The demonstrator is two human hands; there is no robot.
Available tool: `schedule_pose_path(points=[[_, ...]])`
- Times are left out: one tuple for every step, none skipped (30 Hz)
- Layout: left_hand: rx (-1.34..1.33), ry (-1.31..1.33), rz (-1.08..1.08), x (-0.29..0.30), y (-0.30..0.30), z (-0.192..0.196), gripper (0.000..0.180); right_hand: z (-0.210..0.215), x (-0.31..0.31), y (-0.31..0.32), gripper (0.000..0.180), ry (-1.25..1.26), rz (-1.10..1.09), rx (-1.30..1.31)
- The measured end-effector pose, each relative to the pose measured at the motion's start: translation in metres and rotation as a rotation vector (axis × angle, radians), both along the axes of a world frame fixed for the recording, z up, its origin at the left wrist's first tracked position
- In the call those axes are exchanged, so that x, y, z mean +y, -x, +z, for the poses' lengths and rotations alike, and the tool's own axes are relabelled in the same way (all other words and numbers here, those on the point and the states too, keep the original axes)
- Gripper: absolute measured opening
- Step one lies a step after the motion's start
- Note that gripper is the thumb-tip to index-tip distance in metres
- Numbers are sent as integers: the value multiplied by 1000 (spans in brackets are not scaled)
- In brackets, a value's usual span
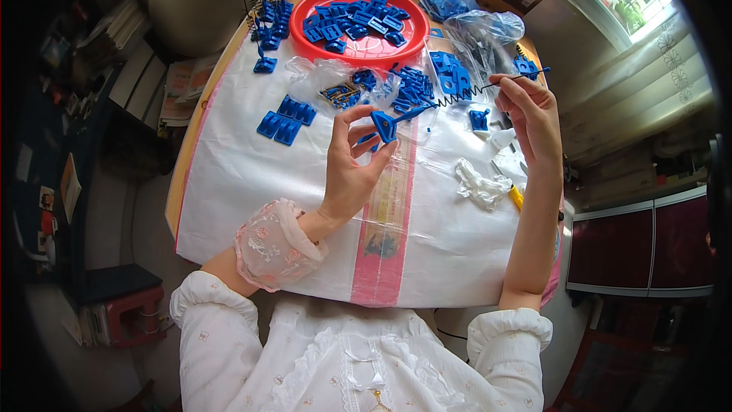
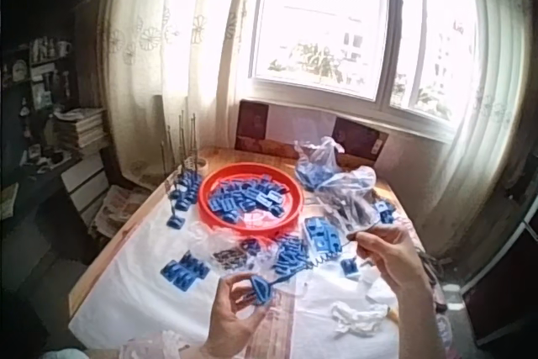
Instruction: The recorder is manually assembling a lighting fixture component using blue plastic pieces, a metal spring, and a soldering iron.
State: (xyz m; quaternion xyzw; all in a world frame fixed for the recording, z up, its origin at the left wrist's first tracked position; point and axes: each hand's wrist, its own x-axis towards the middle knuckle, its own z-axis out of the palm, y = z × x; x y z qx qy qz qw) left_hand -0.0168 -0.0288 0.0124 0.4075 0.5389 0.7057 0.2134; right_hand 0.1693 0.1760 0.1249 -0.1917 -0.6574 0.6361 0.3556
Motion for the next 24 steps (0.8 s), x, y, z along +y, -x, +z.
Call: schedule_pose_path(points=[[-4,-4,-6,0,-1,1,56,0,0,0,20,-3,4,4],[-24,-1,-20,0,-2,1,58,0,0,0,20,-6,8,9],[-43,4,-32,0,-2,1,59,0,0,0,20,-7,14,14],[-62,10,-45,0,-3,1,61,0,-1,1,20,-8,11,20],[-65,8,-75,-1,-3,1,59,0,-2,2,20,-9,7,27],[-70,5,-107,-2,-4,1,58,1,-4,3,20,-11,2,32],[-74,2,-139,-2,-5,1,57,1,-5,3,20,-14,9,31],[-94,2,-206,-2,-4,0,54,2,-6,3,20,-17,16,30],[-115,3,-273,-2,-4,-2,52,3,-7,2,20,-19,23,29],[-136,3,-341,-1,-3,-4,50,3,-9,2,20,-31,20,23],[-151,37,-425,0,-1,-9,48,5,-12,2,20,-43,17,17],[-164,74,-507,2,1,-8,47,4,-14,2,20,-53,16,12],[-178,112,-589,2,2,-8,46,4,-15,3,20,-63,29,-8],[-228,111,-582,-2,-4,-7,41,4,-16,4,20,-74,42,-28],[-200,105,-587,-1,-4,-9,39,4,-17,6,20,-88,54,-49],[-171,99,-592,1,-3,-13,38,6,-20,8,19,-100,61,-59],[-143,93,-596,2,-2,-15,36,7,-25,10,19,-113,68,-69],[-173,104,-601,3,-2,-16,34,8,-29,11,19,-124,75,-77],[-204,115,-607,3,-3,-16,32,7,-31,12,19,-117,79,-82],[-234,126,-611,3,-3,-17,30,6,-34,13,19,-110,84,-86],[-265,114,-629,4,-3,-19,29,6,-36,15,19,-106,89,-92],[-295,101,-647,4,-3,-21,27,4,-37,16,18,-113,85,-100],[-325,89,-665,5,-3,-22,26,4,-38,18,18,-117,88,-98],[-305,115,-658,4,-4,-21,26,4,-41,19,17,-119,89,-97]])
